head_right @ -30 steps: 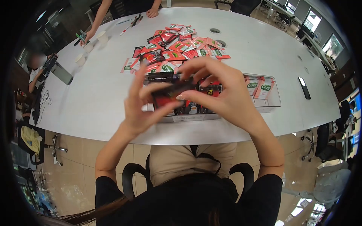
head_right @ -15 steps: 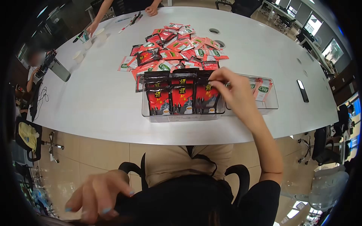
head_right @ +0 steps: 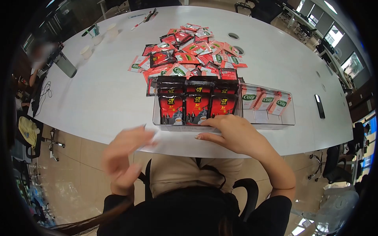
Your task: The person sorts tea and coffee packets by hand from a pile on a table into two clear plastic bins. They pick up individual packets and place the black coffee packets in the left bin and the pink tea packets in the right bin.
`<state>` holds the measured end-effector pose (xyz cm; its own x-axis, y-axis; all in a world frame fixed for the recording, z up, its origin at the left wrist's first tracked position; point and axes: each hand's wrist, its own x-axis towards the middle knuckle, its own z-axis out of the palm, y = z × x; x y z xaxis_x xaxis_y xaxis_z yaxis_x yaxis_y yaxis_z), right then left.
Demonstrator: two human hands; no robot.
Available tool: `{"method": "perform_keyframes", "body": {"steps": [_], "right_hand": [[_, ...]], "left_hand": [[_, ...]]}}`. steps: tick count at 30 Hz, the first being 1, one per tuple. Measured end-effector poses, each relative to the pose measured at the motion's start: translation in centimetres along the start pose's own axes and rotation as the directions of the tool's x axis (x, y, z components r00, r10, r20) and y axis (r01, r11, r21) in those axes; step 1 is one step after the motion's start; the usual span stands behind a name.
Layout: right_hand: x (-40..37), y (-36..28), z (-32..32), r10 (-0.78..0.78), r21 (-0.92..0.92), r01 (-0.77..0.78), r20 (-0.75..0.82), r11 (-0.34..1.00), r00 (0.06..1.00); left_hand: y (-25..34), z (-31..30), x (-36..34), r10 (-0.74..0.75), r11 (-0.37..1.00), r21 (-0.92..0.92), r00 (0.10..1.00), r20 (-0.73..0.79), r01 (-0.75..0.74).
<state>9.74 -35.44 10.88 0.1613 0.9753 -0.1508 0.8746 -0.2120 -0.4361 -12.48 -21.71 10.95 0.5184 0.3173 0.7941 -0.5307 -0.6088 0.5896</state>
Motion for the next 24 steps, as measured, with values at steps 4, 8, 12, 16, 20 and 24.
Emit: {"method": "perform_keyframes", "body": {"steps": [4, 8, 12, 16, 20, 24], "right_hand": [[0.8, -0.6, -1.2, 0.067, -0.04, -0.062, 0.118, 0.997, 0.991], [1.2, 0.2, -1.4, 0.005, 0.017, -0.007, 0.124, 1.0, 0.992], [1.3, 0.3, -1.9, -0.002, 0.013, 0.001, 0.117, 1.0, 0.993], [1.2, 0.6, -1.6, 0.015, -0.035, -0.011, 0.092, 0.999, 0.996], [1.4, 1.0, -1.7, -0.002, -0.035, 0.007, 0.143, 0.999, 0.99], [1.8, 0.5, -2.3, 0.01, -0.036, -0.003, 0.21, 0.999, 0.978]], "left_hand": [[-5.0, 0.3, -0.2, -0.131, 0.898, 0.437, 0.928, 0.349, -0.038], [-6.5, 1.8, 0.2, -0.326, 0.813, 0.581, 0.805, 0.496, -0.029], [-6.7, 3.0, 0.8, -0.404, 0.748, 0.662, 0.759, 0.511, -0.048], [-6.9, 3.6, 0.6, -0.361, 0.73, 0.68, 0.805, 0.471, -0.071], [-7.1, 4.1, 0.5, -0.401, 0.723, 0.689, 0.789, 0.466, -0.04], [-7.3, 4.3, 0.7, -0.539, 0.711, 0.701, 0.679, 0.498, 0.05]]}}
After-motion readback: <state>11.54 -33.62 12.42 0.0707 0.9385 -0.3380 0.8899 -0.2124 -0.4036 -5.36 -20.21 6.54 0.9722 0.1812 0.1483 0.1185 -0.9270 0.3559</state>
